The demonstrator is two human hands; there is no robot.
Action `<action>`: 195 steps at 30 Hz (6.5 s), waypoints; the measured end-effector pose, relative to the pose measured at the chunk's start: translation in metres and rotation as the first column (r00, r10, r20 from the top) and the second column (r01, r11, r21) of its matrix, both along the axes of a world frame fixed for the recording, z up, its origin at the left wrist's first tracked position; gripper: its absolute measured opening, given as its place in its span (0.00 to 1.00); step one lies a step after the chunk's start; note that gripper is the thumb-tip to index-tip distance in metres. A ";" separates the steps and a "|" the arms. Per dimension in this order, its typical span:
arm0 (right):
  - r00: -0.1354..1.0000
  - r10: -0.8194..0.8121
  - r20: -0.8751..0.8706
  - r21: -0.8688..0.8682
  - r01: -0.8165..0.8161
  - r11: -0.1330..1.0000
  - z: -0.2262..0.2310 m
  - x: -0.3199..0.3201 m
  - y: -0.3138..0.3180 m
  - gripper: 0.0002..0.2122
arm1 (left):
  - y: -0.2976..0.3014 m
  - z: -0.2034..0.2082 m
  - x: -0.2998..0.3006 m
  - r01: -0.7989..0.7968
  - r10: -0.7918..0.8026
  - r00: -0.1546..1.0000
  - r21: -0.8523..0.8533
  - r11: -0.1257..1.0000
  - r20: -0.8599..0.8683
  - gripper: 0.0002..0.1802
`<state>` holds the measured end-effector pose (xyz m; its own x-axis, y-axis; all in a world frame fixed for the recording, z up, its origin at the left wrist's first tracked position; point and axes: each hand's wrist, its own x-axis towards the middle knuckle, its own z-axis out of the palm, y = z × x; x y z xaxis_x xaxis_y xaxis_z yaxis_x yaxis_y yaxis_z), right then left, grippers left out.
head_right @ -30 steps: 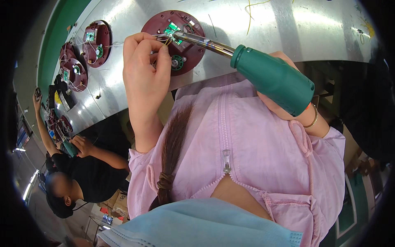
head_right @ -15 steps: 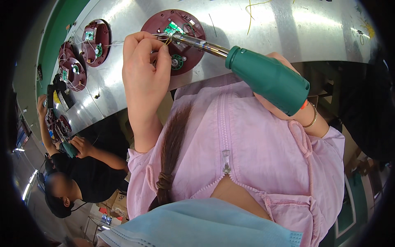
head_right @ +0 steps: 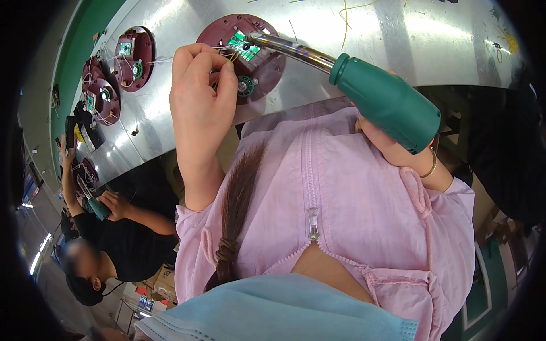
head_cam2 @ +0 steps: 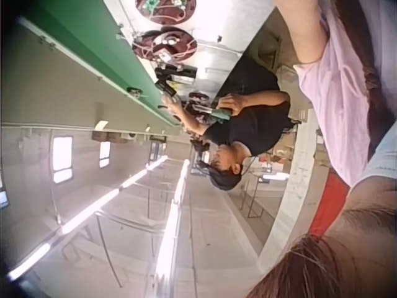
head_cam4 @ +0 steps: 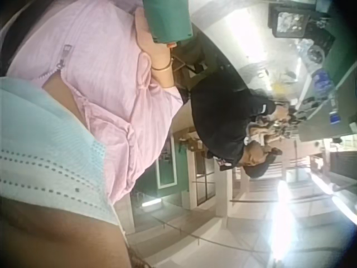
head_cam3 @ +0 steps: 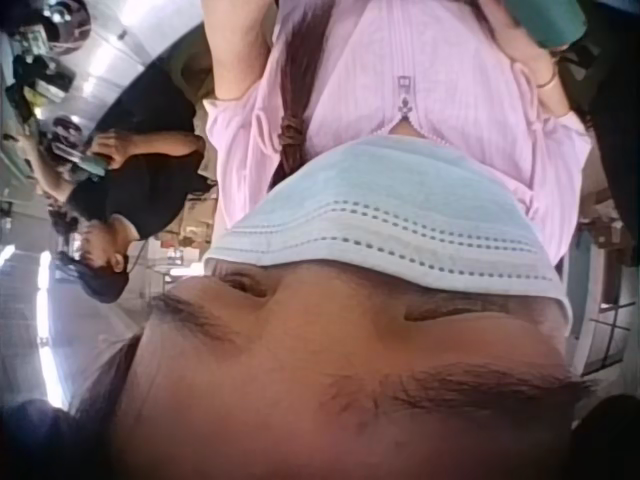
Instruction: Soldering or applying adhesive to components on a circuit board on an assembly line.
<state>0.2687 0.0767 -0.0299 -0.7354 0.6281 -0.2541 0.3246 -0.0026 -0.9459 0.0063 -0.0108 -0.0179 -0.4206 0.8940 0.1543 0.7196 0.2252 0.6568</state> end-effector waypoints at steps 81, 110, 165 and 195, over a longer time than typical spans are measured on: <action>0.929 -0.198 -0.312 -0.260 0.117 0.958 -0.005 -0.001 -0.008 0.14 | -0.007 0.019 -0.005 0.048 -0.045 0.993 0.023 0.999 -0.106 0.07; 0.789 -0.484 -0.378 -0.221 0.430 0.875 -0.006 0.009 -0.004 0.20 | -0.007 0.051 -0.122 -0.258 0.206 0.962 0.335 0.906 0.181 0.27; 0.727 -0.536 -0.429 -0.295 0.448 0.844 0.004 -0.005 -0.002 0.21 | -0.029 -0.004 0.003 -0.016 0.022 0.998 0.099 0.995 -0.066 0.24; 0.771 -0.353 -0.530 -0.455 0.093 0.886 0.003 -0.075 0.031 0.16 | -0.008 -0.008 0.021 -0.349 0.022 0.604 0.240 0.906 0.797 0.05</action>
